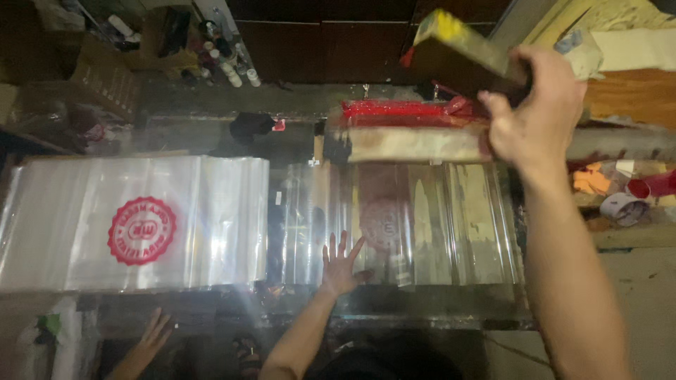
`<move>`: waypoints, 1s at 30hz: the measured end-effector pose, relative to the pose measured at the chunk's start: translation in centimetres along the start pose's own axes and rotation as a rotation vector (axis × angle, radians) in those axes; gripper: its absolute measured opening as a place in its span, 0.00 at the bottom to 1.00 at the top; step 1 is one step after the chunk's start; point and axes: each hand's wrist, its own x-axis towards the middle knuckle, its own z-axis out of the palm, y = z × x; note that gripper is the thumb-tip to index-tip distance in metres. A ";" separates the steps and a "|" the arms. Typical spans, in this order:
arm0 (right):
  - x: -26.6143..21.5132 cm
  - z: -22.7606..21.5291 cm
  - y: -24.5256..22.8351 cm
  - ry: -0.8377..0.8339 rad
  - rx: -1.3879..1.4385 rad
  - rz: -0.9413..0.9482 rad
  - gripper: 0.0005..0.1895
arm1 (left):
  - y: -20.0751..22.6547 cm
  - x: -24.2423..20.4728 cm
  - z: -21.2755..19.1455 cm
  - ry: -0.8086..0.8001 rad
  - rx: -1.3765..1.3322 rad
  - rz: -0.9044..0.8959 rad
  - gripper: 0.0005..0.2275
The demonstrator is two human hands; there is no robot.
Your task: The person uses a squeegee to spread red ink across a screen printing frame and presses it onto a stack of clear plastic bags to print a red logo. The person repeatedly lifts the frame, moves the printed bags aside, and repositions the stack to continue printing.
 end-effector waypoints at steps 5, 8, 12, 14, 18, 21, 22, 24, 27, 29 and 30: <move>-14.0 0.2 -4.7 -0.002 -0.217 0.032 0.16 | 2.0 -4.2 -2.9 0.263 -0.698 -0.104 0.39; -32.8 6.8 -2.4 -0.824 -0.475 0.133 0.21 | 1.1 -9.9 2.3 0.358 -1.270 -0.302 0.62; -32.7 16.5 -0.4 -0.521 -0.056 -0.019 0.24 | 0.0 -10.2 4.4 0.181 -1.564 -0.659 0.52; -31.2 25.4 4.8 -0.532 -0.161 -0.176 0.38 | -1.1 -9.5 5.7 0.270 -1.489 -0.371 0.25; -18.4 37.3 10.1 -0.329 -0.284 -0.136 0.17 | -2.3 -8.9 6.1 0.091 -1.522 -0.572 0.39; -15.1 43.9 14.9 -0.525 -0.319 -0.010 0.46 | -3.9 -5.9 6.2 0.169 -1.487 -0.496 0.31; -15.5 45.9 16.0 -0.642 -0.340 0.025 0.45 | -4.6 -5.1 6.2 0.191 -1.472 -0.469 0.29; -15.5 46.3 15.4 -0.769 -0.357 0.062 0.44 | -5.5 -5.0 6.8 0.219 -1.443 -0.423 0.24; -15.4 41.0 10.5 -0.868 -0.337 0.146 0.41 | -5.0 -6.8 9.1 0.230 -1.419 -0.353 0.17; -17.9 36.8 7.4 -0.915 -0.259 0.177 0.38 | -3.8 -8.5 11.3 0.224 -1.413 -0.294 0.13; -20.8 34.1 5.5 -0.918 -0.271 0.178 0.38 | -3.5 -8.5 10.4 0.216 -1.421 -0.288 0.13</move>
